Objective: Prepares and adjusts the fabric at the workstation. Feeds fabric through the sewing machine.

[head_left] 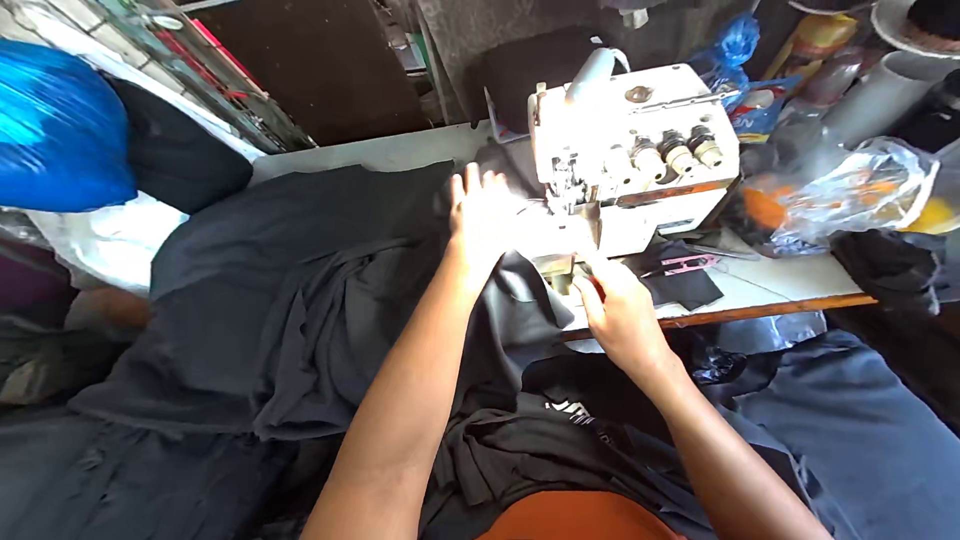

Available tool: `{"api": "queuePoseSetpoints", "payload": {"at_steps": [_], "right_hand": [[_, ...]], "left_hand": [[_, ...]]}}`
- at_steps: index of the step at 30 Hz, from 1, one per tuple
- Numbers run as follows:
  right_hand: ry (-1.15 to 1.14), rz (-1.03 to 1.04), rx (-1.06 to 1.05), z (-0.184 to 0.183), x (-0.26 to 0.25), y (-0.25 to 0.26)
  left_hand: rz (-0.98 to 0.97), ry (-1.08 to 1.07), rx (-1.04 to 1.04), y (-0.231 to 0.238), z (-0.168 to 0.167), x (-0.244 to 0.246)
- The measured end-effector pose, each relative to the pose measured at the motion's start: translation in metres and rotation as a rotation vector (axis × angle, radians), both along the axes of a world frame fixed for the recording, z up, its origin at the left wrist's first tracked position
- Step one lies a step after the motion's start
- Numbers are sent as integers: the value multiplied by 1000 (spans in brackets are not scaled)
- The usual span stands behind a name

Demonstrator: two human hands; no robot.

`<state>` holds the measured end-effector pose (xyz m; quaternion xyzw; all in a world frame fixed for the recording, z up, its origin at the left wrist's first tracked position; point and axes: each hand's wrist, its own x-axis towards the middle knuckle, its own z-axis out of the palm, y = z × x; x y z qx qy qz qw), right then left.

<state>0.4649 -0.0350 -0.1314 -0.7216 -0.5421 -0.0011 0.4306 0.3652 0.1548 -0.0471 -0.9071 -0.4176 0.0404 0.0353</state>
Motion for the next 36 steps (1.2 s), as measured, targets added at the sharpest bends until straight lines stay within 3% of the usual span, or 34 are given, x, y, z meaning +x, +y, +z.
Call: {"api": "queuePoseSetpoints", "payload": {"at_steps": [2, 4, 6, 8, 9, 12, 15, 17, 22, 29, 36], "right_hand": [[129, 0, 30, -12, 12, -25], [360, -44, 153, -24, 24, -40], [507, -83, 411, -36, 32, -41], [472, -47, 659, -46, 40, -29], [423, -18, 737, -50, 45, -21], [342, 58, 801, -65, 57, -9], [398, 64, 785, -85, 59, -10], [443, 76, 812, -90, 61, -10], [552, 163, 847, -88, 61, -1], [744, 186, 909, -87, 34, 8], [719, 273, 867, -98, 28, -6]], "left_hand": [[70, -31, 57, -44, 7, -26], [89, 51, -65, -94, 6, -24], [-87, 61, -314, -127, -17, 7], [-245, -98, -531, -126, -52, 37], [-292, -164, -545, -121, -61, 44], [-408, -452, -449, -111, -70, 19], [-493, -779, -293, -99, -103, -32], [-427, -919, -260, -92, -123, -64], [5, -1213, -315, -80, -137, -99], [31, -1359, -439, -70, -143, -93], [21, -1338, -421, -72, -144, -95]]}}
